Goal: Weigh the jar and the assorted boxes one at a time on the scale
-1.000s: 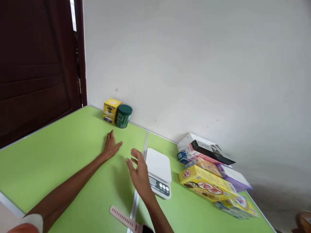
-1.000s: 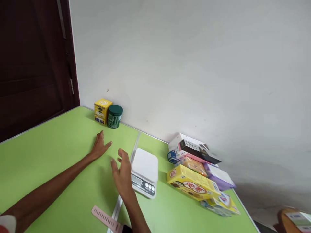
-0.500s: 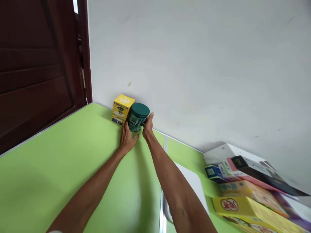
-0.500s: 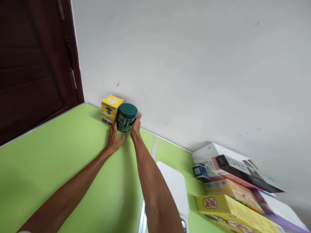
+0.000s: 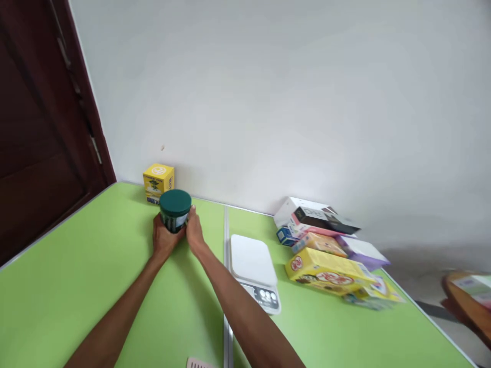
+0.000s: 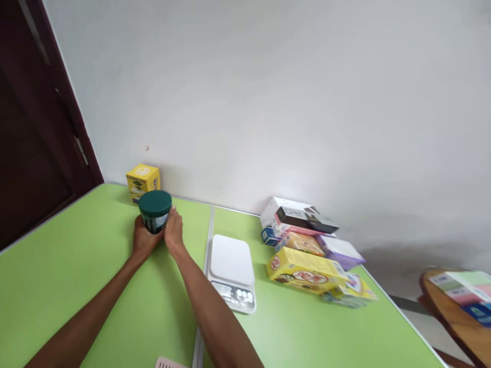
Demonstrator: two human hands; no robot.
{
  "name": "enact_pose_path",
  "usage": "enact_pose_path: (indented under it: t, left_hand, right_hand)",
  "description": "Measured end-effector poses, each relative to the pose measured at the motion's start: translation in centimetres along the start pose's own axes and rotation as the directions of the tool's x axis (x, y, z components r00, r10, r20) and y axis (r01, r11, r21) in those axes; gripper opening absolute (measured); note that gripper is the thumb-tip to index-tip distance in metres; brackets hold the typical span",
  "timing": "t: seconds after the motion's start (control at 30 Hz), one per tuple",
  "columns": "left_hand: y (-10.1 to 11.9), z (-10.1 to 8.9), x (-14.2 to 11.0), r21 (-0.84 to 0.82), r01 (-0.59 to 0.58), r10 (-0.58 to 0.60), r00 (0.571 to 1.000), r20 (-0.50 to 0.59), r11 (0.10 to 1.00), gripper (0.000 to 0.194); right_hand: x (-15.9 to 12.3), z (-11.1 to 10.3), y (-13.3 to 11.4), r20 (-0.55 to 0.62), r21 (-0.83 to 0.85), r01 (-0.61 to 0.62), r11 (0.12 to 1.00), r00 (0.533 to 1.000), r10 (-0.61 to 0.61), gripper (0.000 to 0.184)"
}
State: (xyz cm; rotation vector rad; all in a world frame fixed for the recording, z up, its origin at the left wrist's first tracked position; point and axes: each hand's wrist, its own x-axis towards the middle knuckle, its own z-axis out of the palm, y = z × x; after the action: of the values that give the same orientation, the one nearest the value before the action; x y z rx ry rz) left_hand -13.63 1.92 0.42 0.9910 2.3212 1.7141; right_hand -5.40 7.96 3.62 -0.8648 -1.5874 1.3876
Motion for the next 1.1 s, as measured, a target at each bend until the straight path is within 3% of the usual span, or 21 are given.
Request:
enact_pose_path:
  t: [0.1, 0.17, 0.27, 0.37, 0.47, 0.57, 0.63, 0.8, 1.1]
  left_hand:
    - [0.9, -3.2, -3.4, 0.052, 0.001, -0.004, 0.998, 0.060, 0.999, 0.082]
    - [2.3, -4.7, -5.5, 0.058, -0.030, 0.025, 0.996, 0.081, 0.998, 0.081]
    - [5.8, -5.2, -8.0, -0.019, -0.114, 0.116, 0.984, 0.133, 0.993, 0.083]
    - [10.1, -3.3, -10.4, -0.170, -0.204, 0.240, 0.945, 0.222, 0.964, 0.077]
    - [13.3, 0.0, -12.7, -0.274, -0.249, 0.327, 0.897, 0.296, 0.929, 0.071]
    - [14.7, 3.4, -14.4, -0.278, -0.265, 0.353, 0.871, 0.341, 0.923, 0.068]
    - [14.8, 5.2, -15.0, -0.262, -0.269, 0.353, 0.861, 0.365, 0.927, 0.067]
    - [14.3, 7.5, -14.9, -0.248, -0.268, 0.352, 0.840, 0.413, 0.931, 0.069]
    - [14.1, 8.1, -14.2, -0.154, -0.298, 0.336, 0.816, 0.470, 0.942, 0.075]
  right_hand:
    - [-5.1, -1.1, -2.2, -0.084, -0.051, 0.019, 0.999, 0.996, -0.023, 0.075]
    - [-8.3, -2.5, -3.8, -0.071, -0.077, 0.056, 0.995, 0.996, -0.061, 0.070]
    - [-12.1, -6.0, -6.5, -0.093, -0.094, 0.102, 0.990, 0.990, -0.111, 0.067]
    - [-14.5, -10.6, -8.2, -0.217, -0.120, 0.131, 0.984, 0.964, -0.155, 0.062]
    - [-15.5, -15.1, -8.2, -0.348, -0.195, 0.155, 0.968, 0.912, -0.216, 0.058]
    - [-15.3, -18.9, -7.0, -0.423, -0.255, 0.183, 0.949, 0.862, -0.280, 0.056]
    - [-14.9, -20.6, -6.0, -0.433, -0.272, 0.183, 0.945, 0.853, -0.291, 0.056]
    - [-14.1, -22.4, -4.3, -0.411, -0.263, 0.184, 0.947, 0.867, -0.282, 0.054]
    - [-13.7, -23.0, -3.6, -0.359, -0.207, 0.171, 0.963, 0.903, -0.237, 0.059]
